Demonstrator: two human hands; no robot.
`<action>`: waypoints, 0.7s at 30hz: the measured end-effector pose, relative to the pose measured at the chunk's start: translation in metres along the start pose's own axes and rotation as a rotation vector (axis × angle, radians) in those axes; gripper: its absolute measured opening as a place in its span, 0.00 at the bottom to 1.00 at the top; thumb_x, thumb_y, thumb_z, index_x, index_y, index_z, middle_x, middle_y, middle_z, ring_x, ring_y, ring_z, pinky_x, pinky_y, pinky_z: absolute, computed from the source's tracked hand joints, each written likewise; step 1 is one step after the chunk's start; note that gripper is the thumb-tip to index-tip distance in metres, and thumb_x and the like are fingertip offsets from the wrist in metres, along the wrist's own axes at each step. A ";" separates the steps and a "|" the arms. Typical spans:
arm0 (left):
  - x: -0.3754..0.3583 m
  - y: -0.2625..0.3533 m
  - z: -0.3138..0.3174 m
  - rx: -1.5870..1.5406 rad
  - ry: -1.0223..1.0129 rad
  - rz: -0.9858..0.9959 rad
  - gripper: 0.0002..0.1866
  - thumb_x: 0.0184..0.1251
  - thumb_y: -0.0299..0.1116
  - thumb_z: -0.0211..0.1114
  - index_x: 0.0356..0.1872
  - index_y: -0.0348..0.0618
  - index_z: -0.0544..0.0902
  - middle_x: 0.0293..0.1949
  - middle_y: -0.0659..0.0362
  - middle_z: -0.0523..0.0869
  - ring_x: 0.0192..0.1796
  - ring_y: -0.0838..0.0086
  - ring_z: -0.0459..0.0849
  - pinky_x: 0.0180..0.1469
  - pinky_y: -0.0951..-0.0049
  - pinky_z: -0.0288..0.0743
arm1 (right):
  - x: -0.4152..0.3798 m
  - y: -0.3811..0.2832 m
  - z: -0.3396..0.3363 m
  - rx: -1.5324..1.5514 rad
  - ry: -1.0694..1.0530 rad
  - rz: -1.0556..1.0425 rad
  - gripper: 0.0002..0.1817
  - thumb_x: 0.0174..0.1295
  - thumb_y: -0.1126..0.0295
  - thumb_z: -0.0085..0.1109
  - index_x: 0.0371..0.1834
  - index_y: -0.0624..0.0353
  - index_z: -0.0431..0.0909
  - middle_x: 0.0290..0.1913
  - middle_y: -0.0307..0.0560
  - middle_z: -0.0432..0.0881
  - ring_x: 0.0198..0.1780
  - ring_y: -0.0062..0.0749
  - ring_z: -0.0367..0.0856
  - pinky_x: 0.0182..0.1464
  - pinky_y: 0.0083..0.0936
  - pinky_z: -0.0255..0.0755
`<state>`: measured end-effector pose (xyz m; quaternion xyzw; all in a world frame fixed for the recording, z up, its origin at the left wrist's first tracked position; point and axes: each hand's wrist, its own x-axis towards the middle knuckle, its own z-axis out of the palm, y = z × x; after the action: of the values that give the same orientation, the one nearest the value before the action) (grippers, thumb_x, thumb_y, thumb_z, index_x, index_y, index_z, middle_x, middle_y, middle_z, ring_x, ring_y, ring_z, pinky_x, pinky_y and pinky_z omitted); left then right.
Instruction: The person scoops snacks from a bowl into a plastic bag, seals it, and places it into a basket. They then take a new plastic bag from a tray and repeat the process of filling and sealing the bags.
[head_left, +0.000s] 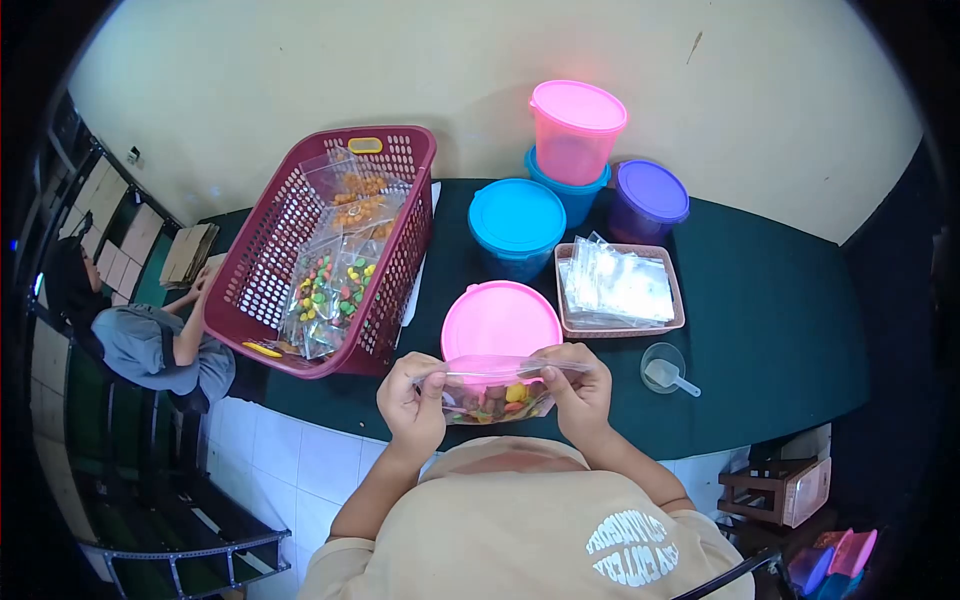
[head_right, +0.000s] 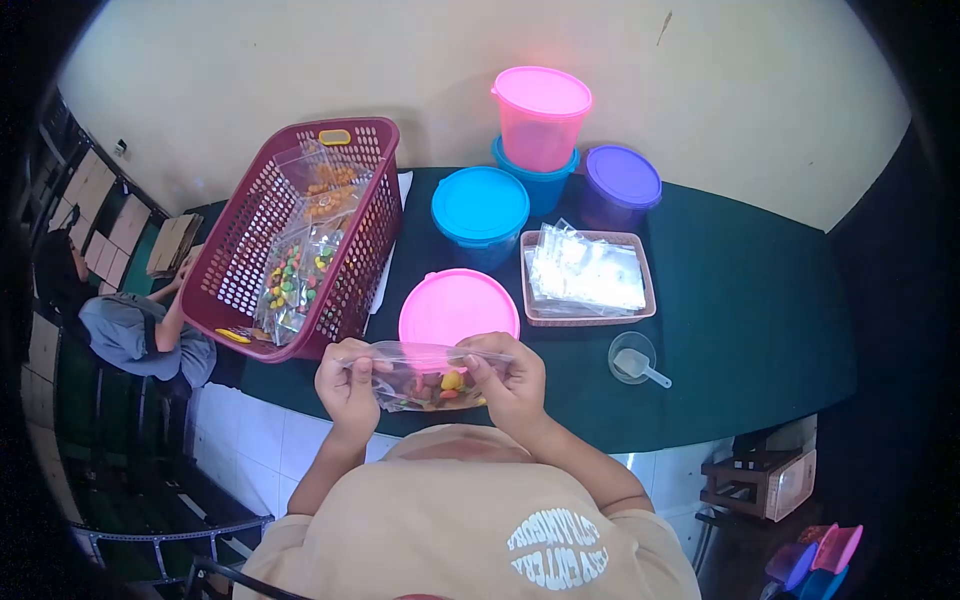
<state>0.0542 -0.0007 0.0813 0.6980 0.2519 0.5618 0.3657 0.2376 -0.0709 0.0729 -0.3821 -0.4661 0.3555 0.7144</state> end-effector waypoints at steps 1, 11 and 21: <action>0.001 0.003 0.001 0.008 -0.005 -0.003 0.10 0.72 0.35 0.56 0.34 0.38 0.73 0.29 0.57 0.80 0.32 0.78 0.78 0.37 0.79 0.72 | -0.001 0.000 -0.001 -0.001 -0.001 0.002 0.05 0.65 0.75 0.55 0.40 0.66 0.77 0.40 0.47 0.82 0.41 0.24 0.81 0.42 0.20 0.75; 0.006 0.000 0.000 -0.243 -0.158 -0.175 0.04 0.55 0.23 0.69 0.30 0.35 0.83 0.32 0.56 0.83 0.40 0.72 0.79 0.42 0.74 0.71 | 0.009 -0.014 -0.002 0.083 -0.139 0.239 0.05 0.60 0.78 0.60 0.37 0.67 0.79 0.38 0.47 0.82 0.39 0.24 0.81 0.39 0.20 0.79; 0.006 0.011 0.011 -0.124 -0.095 -0.128 0.05 0.52 0.21 0.70 0.29 0.36 0.83 0.32 0.57 0.82 0.39 0.72 0.79 0.42 0.75 0.73 | 0.005 -0.011 0.000 0.144 -0.085 0.279 0.06 0.56 0.81 0.63 0.37 0.66 0.81 0.41 0.47 0.81 0.40 0.24 0.81 0.38 0.19 0.79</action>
<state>0.0662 -0.0055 0.0929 0.6822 0.2430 0.5183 0.4548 0.2403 -0.0718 0.0845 -0.3757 -0.4116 0.4998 0.6631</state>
